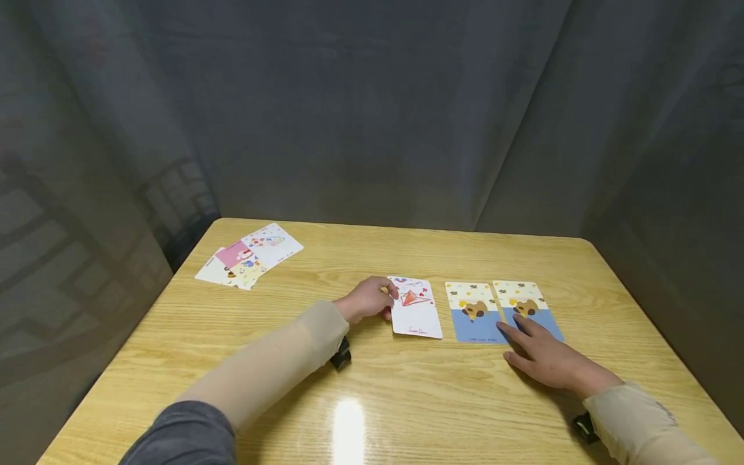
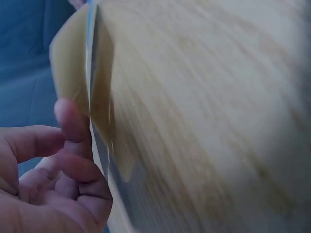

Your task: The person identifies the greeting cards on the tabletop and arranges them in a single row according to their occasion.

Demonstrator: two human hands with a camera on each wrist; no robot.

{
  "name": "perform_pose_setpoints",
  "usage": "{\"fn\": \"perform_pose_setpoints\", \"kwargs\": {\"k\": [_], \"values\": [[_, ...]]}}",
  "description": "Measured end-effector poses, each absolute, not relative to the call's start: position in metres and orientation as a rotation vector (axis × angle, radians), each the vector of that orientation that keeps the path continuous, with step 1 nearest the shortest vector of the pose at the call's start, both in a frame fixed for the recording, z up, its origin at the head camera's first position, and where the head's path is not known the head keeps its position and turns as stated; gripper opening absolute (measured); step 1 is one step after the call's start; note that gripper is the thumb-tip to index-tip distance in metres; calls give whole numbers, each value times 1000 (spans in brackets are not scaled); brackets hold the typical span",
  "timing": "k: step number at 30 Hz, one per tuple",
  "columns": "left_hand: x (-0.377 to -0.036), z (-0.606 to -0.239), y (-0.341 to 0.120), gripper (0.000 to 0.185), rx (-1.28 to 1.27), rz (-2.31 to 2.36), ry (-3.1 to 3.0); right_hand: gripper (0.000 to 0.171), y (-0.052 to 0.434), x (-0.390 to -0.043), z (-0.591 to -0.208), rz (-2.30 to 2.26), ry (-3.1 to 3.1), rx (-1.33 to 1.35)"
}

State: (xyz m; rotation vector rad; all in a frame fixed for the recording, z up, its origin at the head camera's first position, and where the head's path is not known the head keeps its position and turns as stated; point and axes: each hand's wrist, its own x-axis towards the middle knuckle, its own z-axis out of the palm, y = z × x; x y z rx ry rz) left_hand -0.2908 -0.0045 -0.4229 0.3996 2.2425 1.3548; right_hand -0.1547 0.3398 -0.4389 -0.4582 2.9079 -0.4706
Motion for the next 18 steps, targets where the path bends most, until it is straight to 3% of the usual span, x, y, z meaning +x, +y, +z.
{"fn": "perform_pose_setpoints", "kwargs": {"k": [9,18], "values": [[-286,-421,5,18,749,898,2515,62,342,-157,-440,-475,2899,-455],[-284,-422,13,27,812,641,2597,62,342,-156,-442,-470,2901,-457]]}}
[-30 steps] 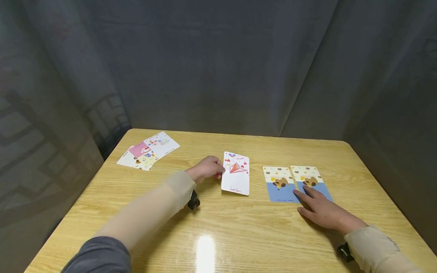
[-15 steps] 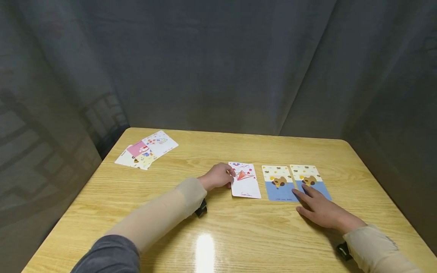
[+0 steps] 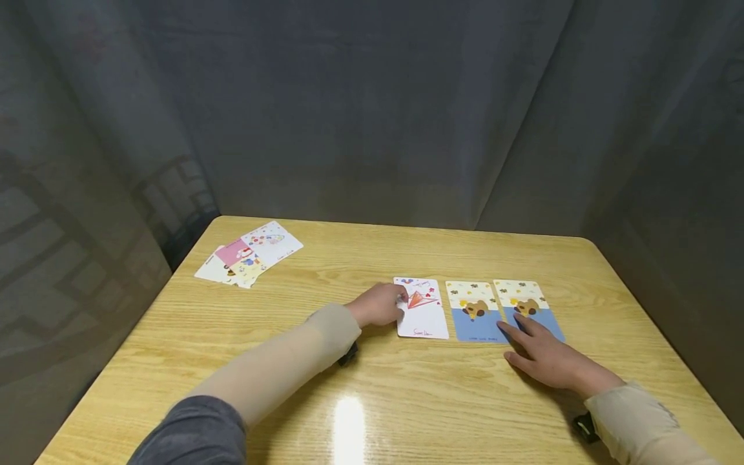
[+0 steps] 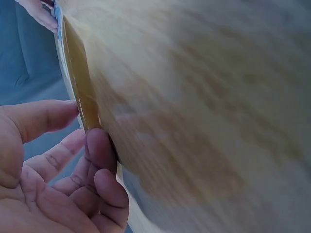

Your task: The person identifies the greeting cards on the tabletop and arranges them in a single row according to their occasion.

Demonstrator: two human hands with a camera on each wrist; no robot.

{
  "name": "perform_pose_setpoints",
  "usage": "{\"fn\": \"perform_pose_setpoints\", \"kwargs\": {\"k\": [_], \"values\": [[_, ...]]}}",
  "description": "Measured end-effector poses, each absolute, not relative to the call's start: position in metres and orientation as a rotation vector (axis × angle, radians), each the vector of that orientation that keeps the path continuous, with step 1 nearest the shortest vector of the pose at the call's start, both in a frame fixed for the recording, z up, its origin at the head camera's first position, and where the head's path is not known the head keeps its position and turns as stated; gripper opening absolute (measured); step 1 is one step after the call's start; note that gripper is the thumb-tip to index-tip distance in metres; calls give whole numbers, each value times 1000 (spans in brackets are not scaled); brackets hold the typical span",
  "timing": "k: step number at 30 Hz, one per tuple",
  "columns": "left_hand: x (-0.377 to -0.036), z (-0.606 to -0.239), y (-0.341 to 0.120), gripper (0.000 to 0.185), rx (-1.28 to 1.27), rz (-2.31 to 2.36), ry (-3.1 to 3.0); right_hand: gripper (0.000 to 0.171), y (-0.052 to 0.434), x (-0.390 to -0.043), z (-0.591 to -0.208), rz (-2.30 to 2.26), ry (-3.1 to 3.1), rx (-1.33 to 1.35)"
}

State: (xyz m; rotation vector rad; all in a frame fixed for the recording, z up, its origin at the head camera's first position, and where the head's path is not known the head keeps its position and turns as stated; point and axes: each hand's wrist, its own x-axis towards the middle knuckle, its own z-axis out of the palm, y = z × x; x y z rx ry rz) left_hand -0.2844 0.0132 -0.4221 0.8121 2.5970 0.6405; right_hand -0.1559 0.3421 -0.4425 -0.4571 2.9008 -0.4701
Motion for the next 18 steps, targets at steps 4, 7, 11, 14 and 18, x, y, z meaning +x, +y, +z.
{"fn": "perform_pose_setpoints", "kwargs": {"k": [4,7,11,14,18], "values": [[-283,-423,15,28,808,575,2583,62,341,-154,-443,-469,2893,-453],[-282,-424,16,28,808,549,2586,62,341,-154,-443,-470,2894,-449],[-283,-422,17,29,812,528,2604,63,341,-155,-443,-472,2897,-445],[-281,-420,18,29,808,527,2606,64,342,-156,-444,-477,2891,-439],[-280,-418,17,28,832,498,2610,63,342,-157,-444,-479,2892,-445]]}}
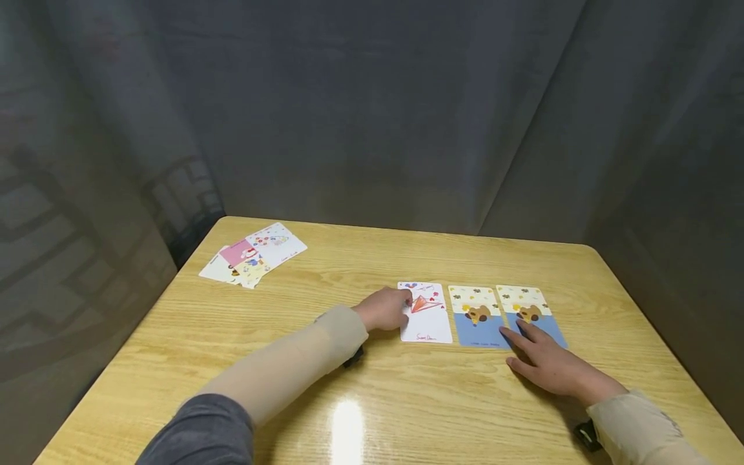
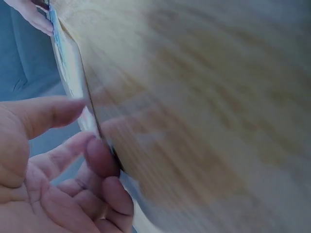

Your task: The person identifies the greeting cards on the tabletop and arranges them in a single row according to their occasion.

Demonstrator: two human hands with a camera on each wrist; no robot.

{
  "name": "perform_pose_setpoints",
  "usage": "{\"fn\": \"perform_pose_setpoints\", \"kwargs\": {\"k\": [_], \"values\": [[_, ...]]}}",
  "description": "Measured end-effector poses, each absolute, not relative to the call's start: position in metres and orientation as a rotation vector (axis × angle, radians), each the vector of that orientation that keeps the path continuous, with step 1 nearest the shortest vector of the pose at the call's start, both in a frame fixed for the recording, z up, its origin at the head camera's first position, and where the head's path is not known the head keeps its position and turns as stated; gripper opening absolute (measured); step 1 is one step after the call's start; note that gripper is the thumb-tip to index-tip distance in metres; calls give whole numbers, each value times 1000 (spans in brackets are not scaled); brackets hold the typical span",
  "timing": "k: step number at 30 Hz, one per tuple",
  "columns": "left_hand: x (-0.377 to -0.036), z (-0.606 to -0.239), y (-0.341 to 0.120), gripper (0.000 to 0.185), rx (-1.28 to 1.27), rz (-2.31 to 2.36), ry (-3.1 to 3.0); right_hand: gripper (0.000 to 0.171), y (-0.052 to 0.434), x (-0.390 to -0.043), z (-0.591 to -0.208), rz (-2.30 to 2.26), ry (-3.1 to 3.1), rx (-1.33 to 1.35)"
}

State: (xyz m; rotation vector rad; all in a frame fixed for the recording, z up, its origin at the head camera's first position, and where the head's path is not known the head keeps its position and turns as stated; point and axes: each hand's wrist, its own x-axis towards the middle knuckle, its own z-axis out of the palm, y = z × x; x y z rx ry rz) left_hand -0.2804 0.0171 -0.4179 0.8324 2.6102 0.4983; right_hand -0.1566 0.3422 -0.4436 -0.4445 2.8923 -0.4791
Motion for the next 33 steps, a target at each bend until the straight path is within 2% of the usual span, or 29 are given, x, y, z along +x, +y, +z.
{"fn": "perform_pose_setpoints", "kwargs": {"k": [6,13,15,19,22,24,27,29,33], "values": [[-286,-417,5,18,830,553,2567,63,343,-156,-443,-464,2887,-447],[-324,-388,-41,39,595,765,2579,62,349,-154,-441,-459,2914,-443],[-339,-383,-60,40,537,809,2600,62,350,-155,-440,-450,2921,-445],[-362,-381,-99,22,399,880,2648,61,350,-157,-441,-444,2929,-459],[-374,-386,-126,20,283,864,2718,61,349,-158,-442,-439,2930,-464],[-378,-389,-142,29,184,840,2761,61,349,-158,-443,-440,2927,-463],[-381,-396,-166,61,-7,795,2829,62,347,-159,-444,-449,2924,-465],[-383,-399,-179,76,-159,795,2841,62,346,-159,-445,-454,2922,-470],[-384,-404,-198,80,-362,798,2844,61,344,-159,-446,-456,2916,-481]]}}
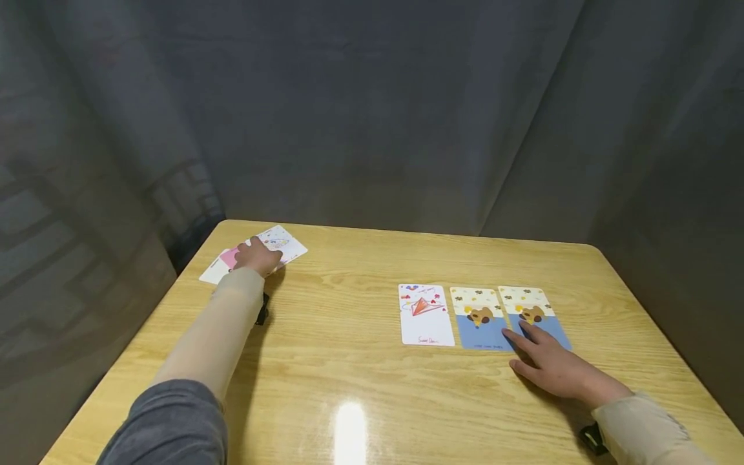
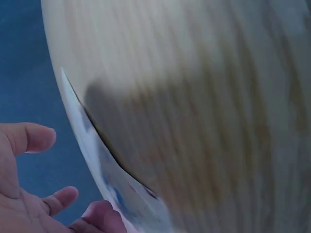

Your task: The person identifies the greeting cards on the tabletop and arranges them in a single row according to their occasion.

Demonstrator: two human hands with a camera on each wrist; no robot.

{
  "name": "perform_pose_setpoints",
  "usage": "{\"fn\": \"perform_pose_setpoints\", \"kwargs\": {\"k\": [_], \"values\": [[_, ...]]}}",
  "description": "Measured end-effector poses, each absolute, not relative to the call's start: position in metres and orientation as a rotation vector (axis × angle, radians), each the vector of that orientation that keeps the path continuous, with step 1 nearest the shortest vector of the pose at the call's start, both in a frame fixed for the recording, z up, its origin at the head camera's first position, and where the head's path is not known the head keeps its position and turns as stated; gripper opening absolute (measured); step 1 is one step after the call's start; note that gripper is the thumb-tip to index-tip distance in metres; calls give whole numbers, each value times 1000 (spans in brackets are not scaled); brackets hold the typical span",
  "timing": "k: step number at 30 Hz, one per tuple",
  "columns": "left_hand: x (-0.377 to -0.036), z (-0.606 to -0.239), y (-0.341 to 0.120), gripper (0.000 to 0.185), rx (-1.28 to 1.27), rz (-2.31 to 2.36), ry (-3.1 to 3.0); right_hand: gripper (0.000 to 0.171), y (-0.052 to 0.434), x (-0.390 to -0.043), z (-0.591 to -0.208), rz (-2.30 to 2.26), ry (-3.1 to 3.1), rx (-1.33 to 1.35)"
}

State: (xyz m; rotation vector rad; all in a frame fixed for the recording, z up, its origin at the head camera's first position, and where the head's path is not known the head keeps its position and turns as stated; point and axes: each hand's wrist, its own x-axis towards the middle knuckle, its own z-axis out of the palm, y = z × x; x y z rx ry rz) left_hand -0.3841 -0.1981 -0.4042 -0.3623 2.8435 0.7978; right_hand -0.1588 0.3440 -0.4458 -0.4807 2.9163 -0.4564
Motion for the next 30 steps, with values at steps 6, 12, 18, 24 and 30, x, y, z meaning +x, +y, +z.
{"fn": "perform_pose_setpoints", "kwargs": {"k": [6,12,18,24,30], "values": [[-383,-407,-208,78,-375,722,2835,60,343,-154,-443,-467,2920,-488],[-381,-408,-211,73,-207,551,2820,61,342,-149,-444,-476,2907,-482],[-382,-408,-214,49,-74,322,2889,60,341,-148,-443,-475,2902,-481],[-380,-402,-212,44,-31,191,2861,60,340,-150,-441,-460,2909,-501],[-375,-397,-208,50,11,294,2905,60,341,-153,-441,-476,2901,-487]]}}
